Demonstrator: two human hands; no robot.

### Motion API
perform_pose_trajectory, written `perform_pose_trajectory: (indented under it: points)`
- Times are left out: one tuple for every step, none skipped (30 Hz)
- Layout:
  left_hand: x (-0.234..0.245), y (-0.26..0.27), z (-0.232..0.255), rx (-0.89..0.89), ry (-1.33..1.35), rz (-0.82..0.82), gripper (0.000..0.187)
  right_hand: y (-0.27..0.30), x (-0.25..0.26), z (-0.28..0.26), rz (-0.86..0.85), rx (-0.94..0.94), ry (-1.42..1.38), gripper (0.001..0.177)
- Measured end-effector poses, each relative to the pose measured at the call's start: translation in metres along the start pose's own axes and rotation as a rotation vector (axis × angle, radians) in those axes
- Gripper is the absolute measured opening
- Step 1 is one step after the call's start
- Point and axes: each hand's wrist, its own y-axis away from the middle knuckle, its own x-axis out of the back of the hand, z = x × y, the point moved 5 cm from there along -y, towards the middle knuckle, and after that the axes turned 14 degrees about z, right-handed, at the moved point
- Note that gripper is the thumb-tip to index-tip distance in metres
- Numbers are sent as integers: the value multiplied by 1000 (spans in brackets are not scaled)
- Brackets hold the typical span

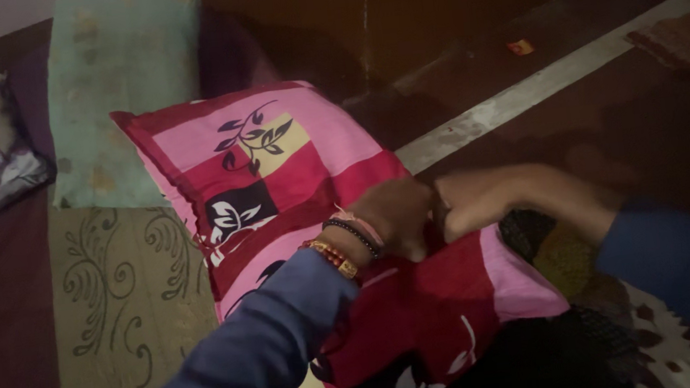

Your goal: The person places a pink and red patterned pillowcase onto a pillow, smooths it, and then places a white floral pillowcase onto another pillow. They adjust and smooth both pillowcases by hand.

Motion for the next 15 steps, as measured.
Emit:
perform_pose_trajectory:
  points:
    - [0,0,1,6,-17,-16,42,1,1,-3,25,40,-56,16]
    - [1,0,2,12,-34,-31,38,3,3,-5,49,80,-111,11]
    - [2,-1,4,19,-52,-46,34,6,3,-2,33,31,-103,10]
    - [6,1,9,-11,-99,15,27,8,3,0,19,-17,-95,9]
    - [7,4,16,-41,-146,75,21,11,3,2,4,-64,-86,8]
    - [10,5,22,-69,-194,135,19,13,6,-1,44,-18,-94,8]
    - [11,3,21,-11,-198,123,22,17,8,-4,85,28,-101,8]
    - [13,-1,20,47,-200,109,26,19,12,-7,123,73,-109,8]
    - [15,-4,18,106,-202,96,30,21,15,-8,147,68,-95,9]
    - [21,-6,17,56,-215,167,26,25,19,-9,169,58,-79,11]
    - [26,-7,13,5,-227,237,24,28,23,-12,192,48,-62,14]
    - [31,-9,8,-44,-244,307,23,31,24,-15,200,11,-82,15]
    - [33,-16,3,-50,-268,352,18,36,24,-19,210,-25,-101,17]
    - [36,-24,-2,-56,-293,396,13,40,23,-24,220,-61,-121,19]
    - [40,-30,-5,-62,-318,440,9,43,26,-32,268,-33,-110,20]
